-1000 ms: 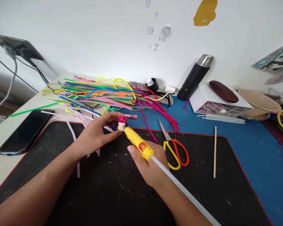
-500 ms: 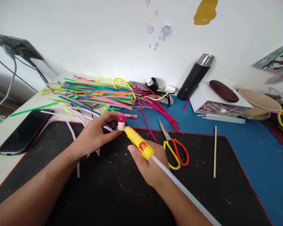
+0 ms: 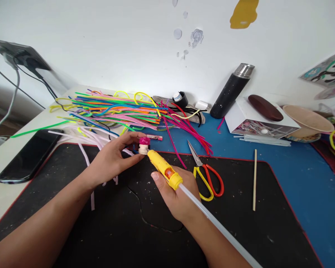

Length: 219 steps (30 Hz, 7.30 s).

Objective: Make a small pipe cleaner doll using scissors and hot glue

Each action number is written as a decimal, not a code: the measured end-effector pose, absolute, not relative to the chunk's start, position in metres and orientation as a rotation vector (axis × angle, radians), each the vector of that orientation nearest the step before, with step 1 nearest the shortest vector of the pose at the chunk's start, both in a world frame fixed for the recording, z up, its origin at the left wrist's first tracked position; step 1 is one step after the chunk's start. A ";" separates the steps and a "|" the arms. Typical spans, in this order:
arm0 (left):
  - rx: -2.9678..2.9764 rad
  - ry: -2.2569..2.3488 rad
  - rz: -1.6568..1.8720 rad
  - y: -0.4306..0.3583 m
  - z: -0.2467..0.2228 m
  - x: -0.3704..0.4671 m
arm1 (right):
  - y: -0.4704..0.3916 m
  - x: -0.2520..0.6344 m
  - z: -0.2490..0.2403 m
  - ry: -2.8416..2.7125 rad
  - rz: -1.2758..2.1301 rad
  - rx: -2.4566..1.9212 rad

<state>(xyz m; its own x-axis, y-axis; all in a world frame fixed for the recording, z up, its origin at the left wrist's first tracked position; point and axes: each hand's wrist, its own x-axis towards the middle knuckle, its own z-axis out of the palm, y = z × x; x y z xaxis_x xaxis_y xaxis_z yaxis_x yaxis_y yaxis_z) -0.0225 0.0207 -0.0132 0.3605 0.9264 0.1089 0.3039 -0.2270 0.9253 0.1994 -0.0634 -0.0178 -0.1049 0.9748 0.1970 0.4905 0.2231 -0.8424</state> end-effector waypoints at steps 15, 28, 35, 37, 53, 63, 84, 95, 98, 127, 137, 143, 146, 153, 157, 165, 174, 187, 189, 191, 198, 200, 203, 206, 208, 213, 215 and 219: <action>1.728 1.100 0.875 0.020 -0.014 -0.022 | -0.065 0.202 -0.022 -1.717 0.822 -1.407; 1.728 1.117 0.869 0.020 -0.013 -0.022 | -0.064 0.202 -0.020 -1.690 0.870 -1.400; 1.709 1.135 0.879 0.022 -0.015 -0.023 | -0.066 0.202 -0.025 -1.651 0.920 -1.374; 1.705 1.128 0.878 0.022 -0.016 -0.024 | -0.066 0.202 -0.025 -1.643 0.928 -1.372; 1.545 1.178 1.042 0.029 -0.019 -0.028 | -0.065 0.206 -0.027 -1.655 0.912 -1.310; 1.567 1.218 1.175 0.033 -0.020 -0.034 | -0.064 0.199 -0.021 -1.797 0.511 -1.416; 1.597 1.202 1.116 0.027 -0.019 -0.027 | -0.092 0.198 -0.025 -2.156 0.648 -1.775; 1.613 1.194 1.072 0.027 -0.027 -0.028 | -0.098 0.197 -0.031 -2.359 0.465 -1.688; 1.615 1.200 1.065 0.027 -0.024 -0.027 | -0.099 0.198 -0.026 -2.406 0.487 -1.657; 1.613 1.177 0.933 0.019 -0.015 -0.019 | -0.037 0.216 -0.029 -2.090 0.530 -1.883; 1.658 1.192 0.899 0.017 -0.011 -0.019 | -0.029 0.211 -0.025 -2.181 0.447 -1.923; 1.666 1.191 0.912 0.017 -0.012 -0.018 | -0.030 0.212 -0.030 -2.173 0.442 -1.931; 1.670 1.175 0.920 0.016 -0.013 -0.017 | -0.031 0.211 -0.033 -2.128 0.477 -1.902; 1.680 1.170 0.882 0.017 -0.014 -0.017 | -0.037 0.207 -0.029 -1.830 0.684 -1.669; 1.699 1.150 0.880 0.017 -0.015 -0.017 | -0.037 0.202 -0.015 -1.697 0.729 -1.551; 1.627 1.066 0.873 0.016 -0.016 -0.016 | -0.033 0.183 0.000 -1.585 0.689 -1.377; 1.395 0.960 0.867 0.017 -0.014 -0.014 | -0.039 0.186 -0.003 -1.486 0.678 -1.403; 1.317 0.925 0.819 0.016 -0.017 -0.014 | -0.040 0.187 -0.010 -1.486 0.705 -1.368; 1.274 0.907 0.816 0.016 -0.018 -0.014 | -0.041 0.187 -0.011 -1.478 0.709 -1.358; 1.227 0.878 0.817 0.016 -0.019 -0.014 | -0.041 0.187 -0.011 -1.466 0.699 -1.349; 1.163 0.836 0.814 0.016 -0.017 -0.015 | -0.041 0.185 -0.011 -1.474 0.692 -1.320; 1.201 0.855 0.808 0.016 -0.017 -0.015 | -0.041 0.185 -0.012 -1.481 0.692 -1.320; 1.310 0.898 0.792 0.016 -0.018 -0.015 | -0.041 0.185 -0.013 -1.479 0.689 -1.321; 1.406 0.925 0.780 0.015 -0.019 -0.015 | -0.042 0.185 -0.015 -1.483 0.699 -1.327; 1.446 0.942 0.776 0.015 -0.019 -0.014 | -0.042 0.184 -0.015 -1.495 0.696 -1.333; 1.500 0.982 0.763 0.013 -0.017 -0.014 | -0.043 0.183 -0.016 -1.544 0.646 -1.338; 1.509 0.985 0.757 0.012 -0.017 -0.013 | -0.043 0.183 -0.016 -1.561 0.632 -1.336; 1.527 0.971 0.761 0.011 -0.019 -0.013 | -0.043 0.184 -0.018 -1.580 0.598 -1.343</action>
